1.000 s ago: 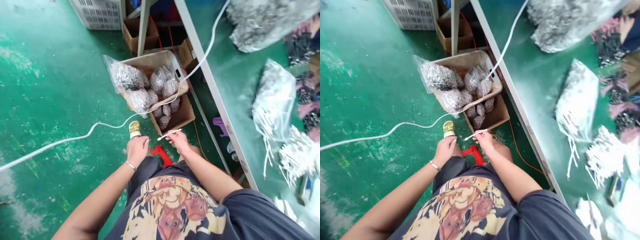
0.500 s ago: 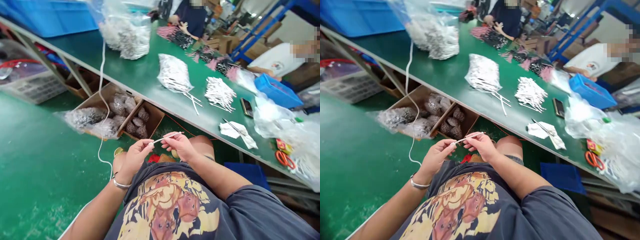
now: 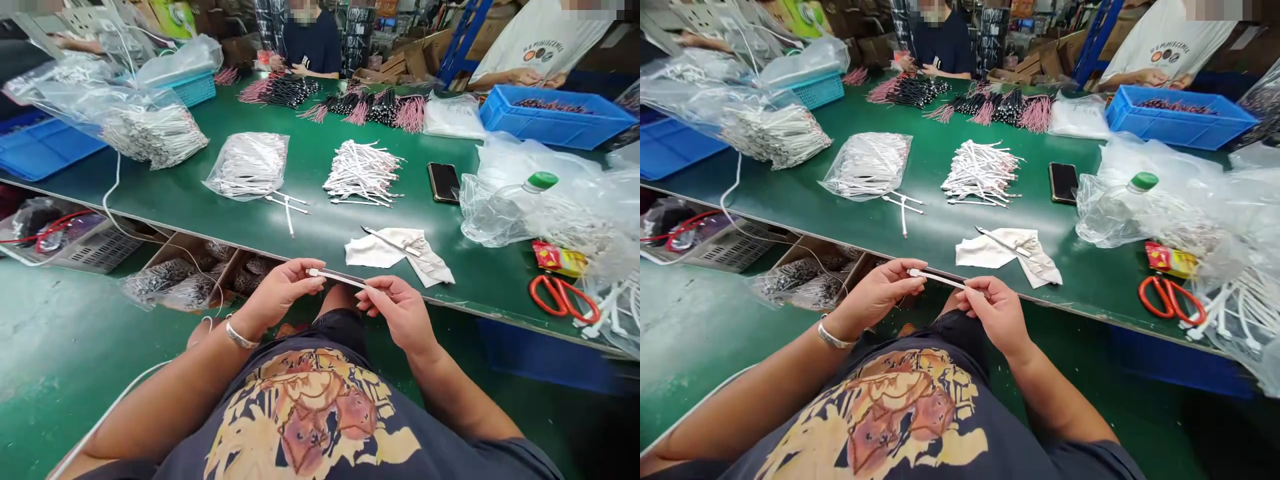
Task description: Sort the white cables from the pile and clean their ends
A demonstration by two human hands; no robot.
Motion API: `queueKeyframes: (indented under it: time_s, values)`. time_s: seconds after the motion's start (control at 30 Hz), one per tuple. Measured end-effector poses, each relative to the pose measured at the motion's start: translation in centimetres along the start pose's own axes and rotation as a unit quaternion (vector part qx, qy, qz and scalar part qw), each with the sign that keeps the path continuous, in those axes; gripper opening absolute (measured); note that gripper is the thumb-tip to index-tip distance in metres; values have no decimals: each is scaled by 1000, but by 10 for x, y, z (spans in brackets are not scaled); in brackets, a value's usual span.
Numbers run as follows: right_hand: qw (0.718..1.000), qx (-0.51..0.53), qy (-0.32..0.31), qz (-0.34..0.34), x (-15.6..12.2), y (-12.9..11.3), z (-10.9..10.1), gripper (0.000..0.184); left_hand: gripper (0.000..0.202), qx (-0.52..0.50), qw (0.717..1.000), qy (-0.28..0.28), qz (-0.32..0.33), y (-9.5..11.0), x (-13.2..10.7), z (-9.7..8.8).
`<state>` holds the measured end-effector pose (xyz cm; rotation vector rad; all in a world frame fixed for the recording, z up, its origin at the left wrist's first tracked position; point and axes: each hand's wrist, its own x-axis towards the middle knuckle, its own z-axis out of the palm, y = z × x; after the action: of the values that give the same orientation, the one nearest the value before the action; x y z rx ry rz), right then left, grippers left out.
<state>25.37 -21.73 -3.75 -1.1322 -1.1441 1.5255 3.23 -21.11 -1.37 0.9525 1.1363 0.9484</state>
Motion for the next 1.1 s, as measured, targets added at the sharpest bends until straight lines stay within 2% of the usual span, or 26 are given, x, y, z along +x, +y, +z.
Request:
queueKeyframes:
  time_s: [0.13,0.3,0.5,0.7,0.87,0.97,1.1]
  values:
    - [999,-3,-32,22,7,3,-43,23,32,19,999,24,-9,-3,18,36]
    - [999,-21,-31,19,10,6,-64,25,30,17,999,41,-26,-2,27,51]
    - [999,-26,-44,3,11,10,-69,23,30,28,998,36,-53,10,36,63]
    - [999,-25,-15,-28,11,19,-67,21,29,45,997,-23,-53,19,56,76]
    - [999,-30,11,-41,14,22,-61,19,23,114,993,-33,4,26,73,69]
    - [998,-39,15,-44,14,19,-58,17,21,129,990,-56,14,24,81,62]
    - [999,-44,-23,-16,11,9,-62,21,21,95,992,-81,6,22,95,57]
